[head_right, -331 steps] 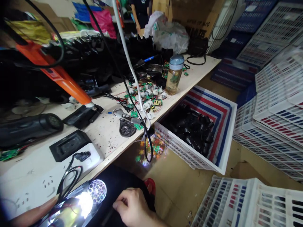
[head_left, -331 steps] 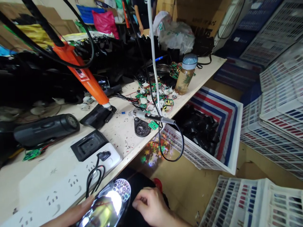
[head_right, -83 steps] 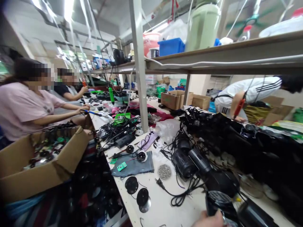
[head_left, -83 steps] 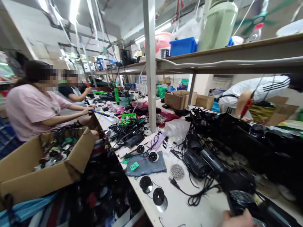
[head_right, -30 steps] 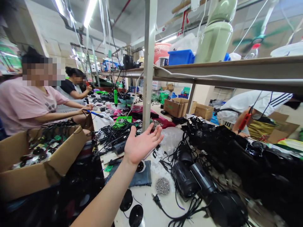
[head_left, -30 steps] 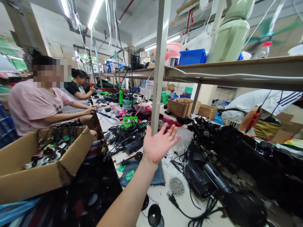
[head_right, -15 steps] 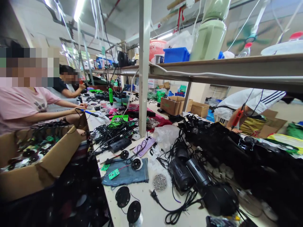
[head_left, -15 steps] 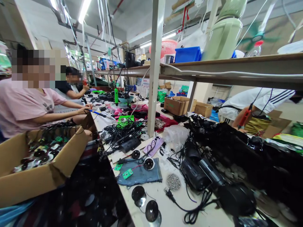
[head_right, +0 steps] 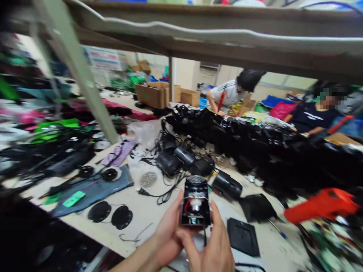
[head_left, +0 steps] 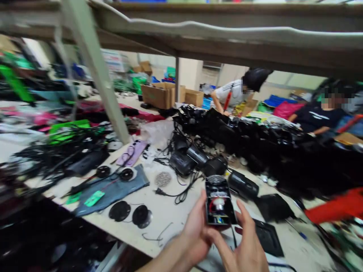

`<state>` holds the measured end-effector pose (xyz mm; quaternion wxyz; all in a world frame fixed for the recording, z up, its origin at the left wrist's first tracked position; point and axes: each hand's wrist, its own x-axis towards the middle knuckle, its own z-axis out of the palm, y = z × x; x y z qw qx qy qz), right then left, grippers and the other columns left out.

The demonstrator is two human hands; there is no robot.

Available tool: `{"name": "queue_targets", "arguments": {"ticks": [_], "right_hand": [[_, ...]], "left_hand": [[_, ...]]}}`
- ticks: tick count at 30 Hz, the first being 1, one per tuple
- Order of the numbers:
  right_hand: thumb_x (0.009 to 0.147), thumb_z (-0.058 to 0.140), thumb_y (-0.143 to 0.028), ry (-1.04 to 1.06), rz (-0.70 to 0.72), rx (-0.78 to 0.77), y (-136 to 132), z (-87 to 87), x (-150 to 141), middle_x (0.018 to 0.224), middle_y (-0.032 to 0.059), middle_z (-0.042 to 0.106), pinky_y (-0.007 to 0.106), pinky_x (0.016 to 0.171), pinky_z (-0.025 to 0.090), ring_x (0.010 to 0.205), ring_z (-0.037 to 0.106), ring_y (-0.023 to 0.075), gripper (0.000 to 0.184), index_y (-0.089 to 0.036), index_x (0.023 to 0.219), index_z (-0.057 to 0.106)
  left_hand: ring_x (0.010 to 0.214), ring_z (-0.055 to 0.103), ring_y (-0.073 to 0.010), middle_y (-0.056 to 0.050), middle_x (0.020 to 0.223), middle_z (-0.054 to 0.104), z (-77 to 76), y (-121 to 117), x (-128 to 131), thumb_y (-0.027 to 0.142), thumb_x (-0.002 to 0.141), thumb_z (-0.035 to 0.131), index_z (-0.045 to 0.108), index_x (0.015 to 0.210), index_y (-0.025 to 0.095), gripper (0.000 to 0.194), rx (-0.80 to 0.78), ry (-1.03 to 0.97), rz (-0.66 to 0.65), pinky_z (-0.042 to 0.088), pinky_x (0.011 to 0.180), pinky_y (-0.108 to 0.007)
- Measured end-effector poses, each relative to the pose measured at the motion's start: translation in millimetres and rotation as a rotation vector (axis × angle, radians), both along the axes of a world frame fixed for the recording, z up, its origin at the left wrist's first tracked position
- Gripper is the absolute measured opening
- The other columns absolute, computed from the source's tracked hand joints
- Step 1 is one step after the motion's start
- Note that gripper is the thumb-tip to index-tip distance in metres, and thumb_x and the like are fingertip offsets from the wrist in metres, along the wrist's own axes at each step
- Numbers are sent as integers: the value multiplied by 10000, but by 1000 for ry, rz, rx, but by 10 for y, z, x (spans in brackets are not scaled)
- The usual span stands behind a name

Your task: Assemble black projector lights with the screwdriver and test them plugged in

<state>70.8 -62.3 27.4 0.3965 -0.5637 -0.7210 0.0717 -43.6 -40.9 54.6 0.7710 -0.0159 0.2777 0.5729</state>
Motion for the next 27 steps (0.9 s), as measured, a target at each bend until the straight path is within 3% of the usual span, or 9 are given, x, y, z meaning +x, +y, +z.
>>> {"name": "queue_targets", "arguments": {"ticks": [3,6,8,11,15,20,27], "right_hand": [[879,541,-554,83,53,46,16,86,103,1076,140,672,363,659,599,877,694,276,590,-191,1339,479],[929,543,-347,123,78,105,5,251,232,1038,111,654,307,668,588,832,676,215,286,-210,1172,604],[938,517,-217,100,117,140,1,347,283,995,103,631,305,708,579,845,654,203,188,-212,1080,641],[933,474,-108,23,243,182,26,418,265,973,98,583,315,748,565,884,622,196,275,-212,1130,635],[934,470,-112,-103,347,174,113,431,141,912,87,511,313,654,536,794,555,181,350,-200,1242,610],[930,463,-140,-269,378,123,198,412,100,852,65,483,276,586,478,734,488,170,274,-195,1080,685],[905,419,-68,-408,467,133,180,396,177,975,121,534,330,695,522,857,488,215,282,-138,1017,668]], "left_hand": [[690,655,-199,-92,818,732,45,3,-83,545,926,408,677,980,105,519,-48,42,-81,494,699,-326],[715,661,-213,-111,855,732,16,-9,-94,539,927,413,664,1025,90,523,-38,62,-129,517,705,-358],[710,662,-221,-120,851,730,-19,-24,-78,560,913,427,667,1006,82,542,-31,83,-162,529,679,-369],[697,664,-219,-132,866,736,-61,-47,-55,577,906,429,673,1002,76,566,-32,116,-228,533,644,-356],[729,683,-224,-133,853,748,-71,-79,-33,553,908,452,678,1007,85,529,-23,160,-294,529,641,-322],[817,697,-249,-127,855,751,-56,-115,-32,548,909,456,686,999,100,511,-17,175,-303,543,712,-357],[840,692,-266,-138,962,743,-101,-102,-57,550,901,468,689,1030,106,512,54,174,-356,550,744,-403]]}}
